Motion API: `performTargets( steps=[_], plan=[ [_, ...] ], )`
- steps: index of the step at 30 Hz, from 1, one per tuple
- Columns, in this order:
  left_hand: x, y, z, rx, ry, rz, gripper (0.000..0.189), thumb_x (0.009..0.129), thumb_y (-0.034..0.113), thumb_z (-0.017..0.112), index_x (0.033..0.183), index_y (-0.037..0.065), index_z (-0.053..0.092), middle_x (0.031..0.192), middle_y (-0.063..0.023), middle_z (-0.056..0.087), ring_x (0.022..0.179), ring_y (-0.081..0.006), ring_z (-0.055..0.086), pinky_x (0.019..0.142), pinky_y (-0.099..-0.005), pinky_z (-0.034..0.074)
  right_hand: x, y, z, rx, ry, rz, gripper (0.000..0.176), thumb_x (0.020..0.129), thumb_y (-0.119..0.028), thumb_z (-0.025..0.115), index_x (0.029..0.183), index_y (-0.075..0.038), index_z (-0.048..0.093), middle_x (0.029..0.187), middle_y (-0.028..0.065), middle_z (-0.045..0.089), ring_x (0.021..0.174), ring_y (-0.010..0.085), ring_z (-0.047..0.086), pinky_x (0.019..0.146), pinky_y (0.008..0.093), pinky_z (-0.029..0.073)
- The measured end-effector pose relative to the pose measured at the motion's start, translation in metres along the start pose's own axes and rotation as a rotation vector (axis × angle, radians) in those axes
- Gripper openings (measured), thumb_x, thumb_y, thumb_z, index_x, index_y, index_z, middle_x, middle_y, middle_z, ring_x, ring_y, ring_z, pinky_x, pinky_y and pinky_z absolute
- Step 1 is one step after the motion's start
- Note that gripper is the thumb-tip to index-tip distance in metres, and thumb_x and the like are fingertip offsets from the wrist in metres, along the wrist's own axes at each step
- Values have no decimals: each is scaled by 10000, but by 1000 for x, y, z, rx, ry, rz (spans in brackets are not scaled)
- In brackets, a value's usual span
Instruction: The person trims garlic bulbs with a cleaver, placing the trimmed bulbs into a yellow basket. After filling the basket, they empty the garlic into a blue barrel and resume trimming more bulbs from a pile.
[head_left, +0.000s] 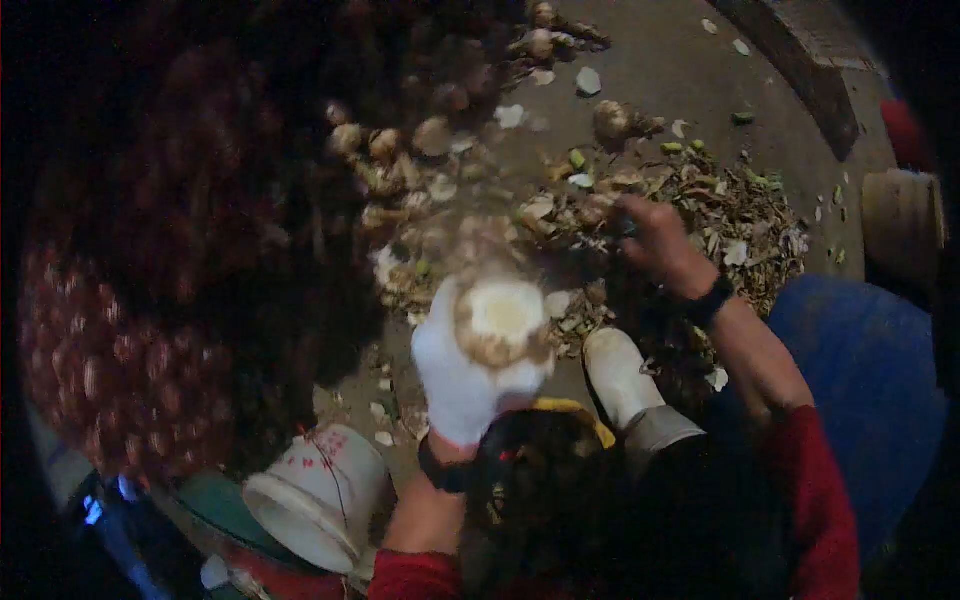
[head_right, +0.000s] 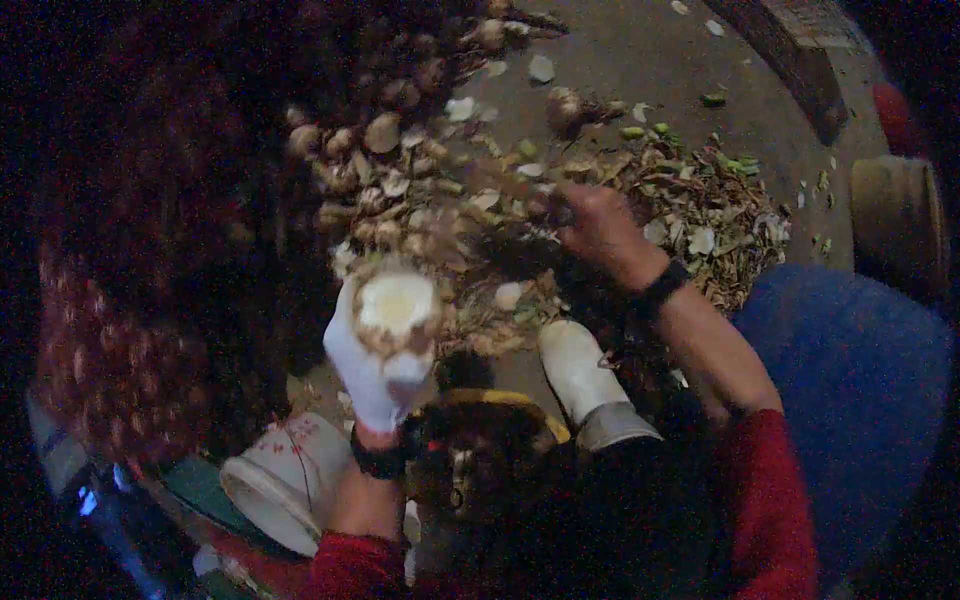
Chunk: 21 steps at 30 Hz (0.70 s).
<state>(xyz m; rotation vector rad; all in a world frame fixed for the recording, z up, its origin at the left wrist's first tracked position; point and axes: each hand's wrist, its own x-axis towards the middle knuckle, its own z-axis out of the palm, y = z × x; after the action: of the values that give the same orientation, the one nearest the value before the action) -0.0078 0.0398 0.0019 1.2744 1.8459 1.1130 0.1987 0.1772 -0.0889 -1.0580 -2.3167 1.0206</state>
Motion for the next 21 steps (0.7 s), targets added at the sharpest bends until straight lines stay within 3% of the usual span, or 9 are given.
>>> performTargets(
  steps=[2, 6, 10, 12, 14, 16, 17, 19, 21],
  plan=[
    [16, -8, 6, -170, 55, -207, 634, 564, 282, 733, 1052, -57, 511, 890, -117, 637, 821, -170, 619, 738, -295, 484, -1, -17, 3, 15, 93, -68, 267, 590, 21, 595, 852, -29, 576, 707, 148, 600, 649, 283, 612, 583, 339, 473],
    [23, -10, 5, -92, 34, -242, 693, 567, 281, 745, 1115, -57, 490, 969, -100, 611, 885, -152, 586, 790, -278, 461, -2, -47, 12, 100, 27, 17, 225, 624, 6, 598, 847, -27, 599, 673, 144, 595, 592, 271, 595, 574, 321, 460],
    [17, -37, 10, -786, 47, -252, 737, 587, 237, 768, 1170, -18, 397, 1029, -126, 563, 915, -192, 576, 792, -294, 471, 5, -79, -1, 220, 56, 97, 205, 647, -89, 637, 828, -7, 590, 674, 164, 585, 597, 289, 582, 565, 347, 456],
    [12, -33, 14, -901, 36, -227, 715, 603, 204, 757, 1171, 5, 370, 1013, -121, 558, 899, -188, 575, 779, -301, 479, 6, -74, 7, 257, 21, 115, 215, 667, -111, 638, 843, 6, 597, 670, 169, 585, 579, 275, 573, 563, 345, 452],
    [-11, -35, 15, -1337, 218, -514, 666, 631, 191, 740, 1161, 4, 383, 1004, -100, 555, 884, -179, 574, 770, -284, 479, -8, -32, 32, 187, -340, 375, 260, 697, -173, 642, 855, 30, 604, 678, 127, 607, 574, 165, 574, 592, 332, 444],
    [-47, -52, 1, -1205, -92, -638, 579, 643, 175, 722, 1124, 18, 441, 998, -76, 556, 876, -185, 578, 750, -284, 480, -14, -20, 34, 202, -314, 284, 287, 698, -173, 642, 872, 52, 602, 675, 138, 614, 599, 153, 578, 593, 331, 448],
    [-53, -46, -8, -1201, -86, -649, 579, 643, 175, 722, 1124, 18, 441, 998, -76, 556, 876, -185, 578, 750, -284, 480, -16, -31, 23, 231, -332, 380, 299, 697, -183, 645, 879, 49, 603, 667, 141, 612, 609, 161, 583, 595, 330, 452],
    [-58, -32, -28, -319, -675, -55, 422, 644, 193, 694, 1008, 43, 542, 929, -83, 564, 841, -179, 581, 723, -289, 479, -15, -37, 19, 220, -373, 463, 295, 700, -198, 651, 872, 39, 611, 654, 136, 608, 614, 162, 582, 587, 309, 458],
    [-43, -37, -43, -92, -531, -203, 347, 649, 190, 673, 947, 43, 574, 890, -97, 568, 818, -175, 579, 703, -289, 473, -16, -38, 30, 249, -321, 386, 315, 697, -194, 650, 898, 43, 603, 674, 151, 606, 610, 193, 577, 595, 327, 455]
  ],
)
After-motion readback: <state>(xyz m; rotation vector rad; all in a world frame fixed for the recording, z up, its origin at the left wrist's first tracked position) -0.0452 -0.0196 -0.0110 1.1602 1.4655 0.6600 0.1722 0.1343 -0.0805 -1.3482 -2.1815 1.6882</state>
